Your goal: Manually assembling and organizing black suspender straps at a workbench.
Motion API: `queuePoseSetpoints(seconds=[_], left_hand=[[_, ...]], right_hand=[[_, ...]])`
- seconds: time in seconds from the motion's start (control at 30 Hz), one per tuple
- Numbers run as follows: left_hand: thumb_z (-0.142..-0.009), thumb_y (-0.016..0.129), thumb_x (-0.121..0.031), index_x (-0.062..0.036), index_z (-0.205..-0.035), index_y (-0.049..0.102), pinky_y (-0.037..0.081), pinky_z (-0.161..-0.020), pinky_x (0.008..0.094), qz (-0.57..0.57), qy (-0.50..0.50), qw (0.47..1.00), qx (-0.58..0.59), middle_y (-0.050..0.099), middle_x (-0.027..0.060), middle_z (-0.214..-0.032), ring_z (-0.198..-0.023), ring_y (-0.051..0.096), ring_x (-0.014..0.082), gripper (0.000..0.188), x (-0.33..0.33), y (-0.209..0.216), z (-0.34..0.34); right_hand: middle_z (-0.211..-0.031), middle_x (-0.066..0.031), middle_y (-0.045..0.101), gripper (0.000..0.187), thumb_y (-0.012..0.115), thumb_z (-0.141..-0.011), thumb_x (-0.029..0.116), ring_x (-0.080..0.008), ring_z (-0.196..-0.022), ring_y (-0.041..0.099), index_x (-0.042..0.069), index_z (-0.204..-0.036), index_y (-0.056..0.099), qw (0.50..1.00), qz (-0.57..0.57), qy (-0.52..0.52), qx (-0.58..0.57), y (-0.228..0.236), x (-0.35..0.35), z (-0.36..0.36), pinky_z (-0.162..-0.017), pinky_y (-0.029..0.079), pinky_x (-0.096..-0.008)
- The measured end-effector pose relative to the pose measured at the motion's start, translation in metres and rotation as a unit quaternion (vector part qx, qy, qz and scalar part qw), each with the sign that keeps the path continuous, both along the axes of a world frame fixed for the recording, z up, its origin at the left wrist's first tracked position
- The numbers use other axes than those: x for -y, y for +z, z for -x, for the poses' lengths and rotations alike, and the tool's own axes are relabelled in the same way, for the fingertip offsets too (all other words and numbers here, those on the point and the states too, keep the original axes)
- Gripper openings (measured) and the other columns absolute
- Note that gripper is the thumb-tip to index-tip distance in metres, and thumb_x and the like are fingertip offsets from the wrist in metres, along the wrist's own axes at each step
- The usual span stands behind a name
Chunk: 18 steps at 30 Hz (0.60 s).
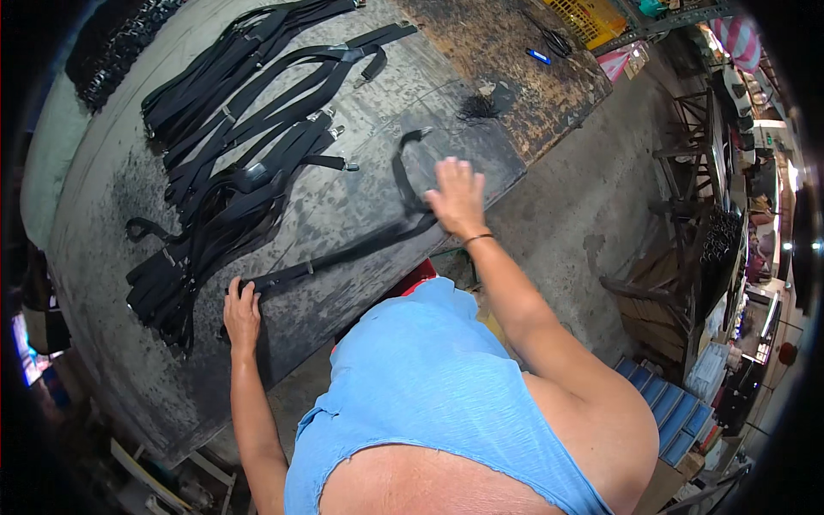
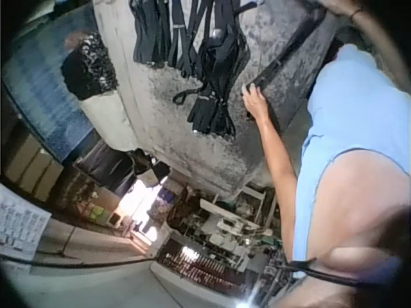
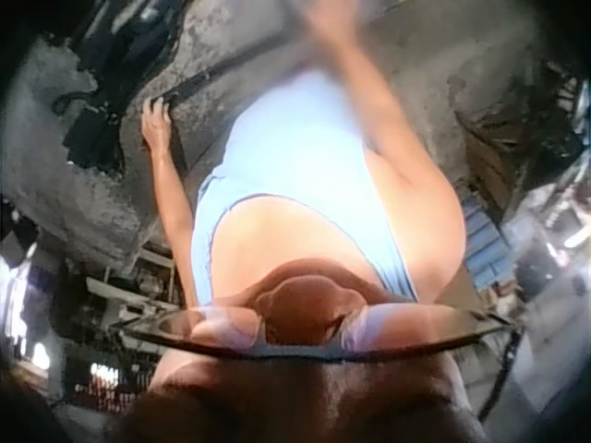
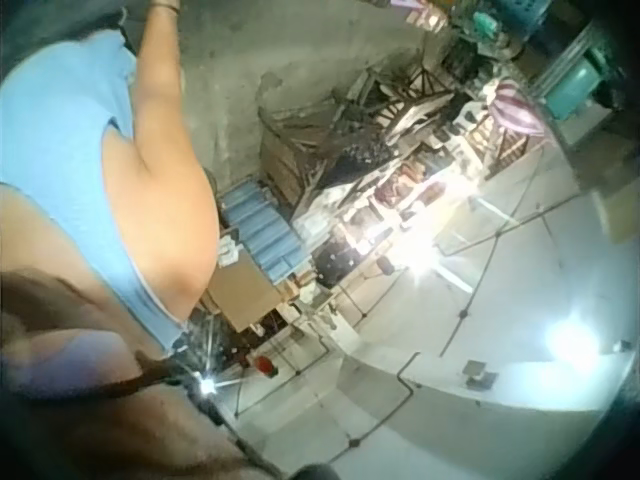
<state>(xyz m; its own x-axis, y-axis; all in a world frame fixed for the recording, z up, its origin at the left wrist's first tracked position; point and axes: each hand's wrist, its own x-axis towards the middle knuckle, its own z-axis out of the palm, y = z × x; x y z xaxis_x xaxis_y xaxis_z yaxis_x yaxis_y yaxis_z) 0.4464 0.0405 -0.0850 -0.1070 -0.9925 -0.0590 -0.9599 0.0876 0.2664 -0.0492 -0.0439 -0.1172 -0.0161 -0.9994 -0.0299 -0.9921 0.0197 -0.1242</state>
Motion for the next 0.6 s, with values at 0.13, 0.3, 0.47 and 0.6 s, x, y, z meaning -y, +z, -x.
queuePoseSetpoints(seconds=[0.13,0.3,0.47,0.6], left_hand=[[-0.090,0.065,-0.009,-0.0050,-0.115,0.064,0.048,-0.094,0.0431,-0.018,-0.002,1.000,0.024,0.057,0.0143,-0.128,-0.113,0.057,0.0372,0.025,-0.001,-0.007,0.000],[-0.089,0.064,-0.011,-0.0070,-0.115,0.063,0.048,-0.091,0.0447,-0.024,-0.015,1.000,-0.001,0.059,0.0128,-0.125,-0.109,0.058,0.0356,0.026,0.001,0.001,0.003],[-0.088,0.065,-0.010,-0.0058,-0.114,0.064,0.048,-0.091,0.0440,-0.026,-0.006,1.000,0.009,0.061,0.0136,-0.123,-0.106,0.060,0.0361,0.026,0.004,0.006,0.007],[-0.088,0.065,-0.011,-0.0053,-0.112,0.066,0.047,-0.096,0.0436,-0.059,0.040,0.997,0.009,0.062,0.0151,-0.126,-0.111,0.059,0.0368,0.024,-0.002,0.011,0.007]], right_hand=[[-0.153,-0.0148,0.035,0.061,0.057,-0.093,0.040,-0.0366,-0.140,0.030,0.009,-0.143,0.042,0.970,-0.055,-0.225,-0.069,0.022,-0.020,0.115,-0.104,0.028,-0.0657],[-0.152,-0.0172,0.035,0.058,0.060,-0.092,0.034,-0.0367,-0.139,0.031,0.010,-0.142,0.044,0.990,0.036,-0.139,0.007,0.019,0.015,0.127,-0.107,0.029,-0.0609],[-0.160,-0.0078,0.028,0.065,0.048,-0.098,0.048,-0.0331,-0.148,0.021,0.015,-0.152,0.034,0.988,0.004,0.153,-0.032,-0.002,0.054,0.064,-0.115,0.015,-0.0642],[-0.161,-0.0049,0.026,0.067,0.045,-0.098,0.051,-0.0327,-0.149,0.019,0.016,-0.153,0.032,0.990,-0.013,0.096,-0.105,-0.007,0.099,0.088,-0.114,0.012,-0.0681]])
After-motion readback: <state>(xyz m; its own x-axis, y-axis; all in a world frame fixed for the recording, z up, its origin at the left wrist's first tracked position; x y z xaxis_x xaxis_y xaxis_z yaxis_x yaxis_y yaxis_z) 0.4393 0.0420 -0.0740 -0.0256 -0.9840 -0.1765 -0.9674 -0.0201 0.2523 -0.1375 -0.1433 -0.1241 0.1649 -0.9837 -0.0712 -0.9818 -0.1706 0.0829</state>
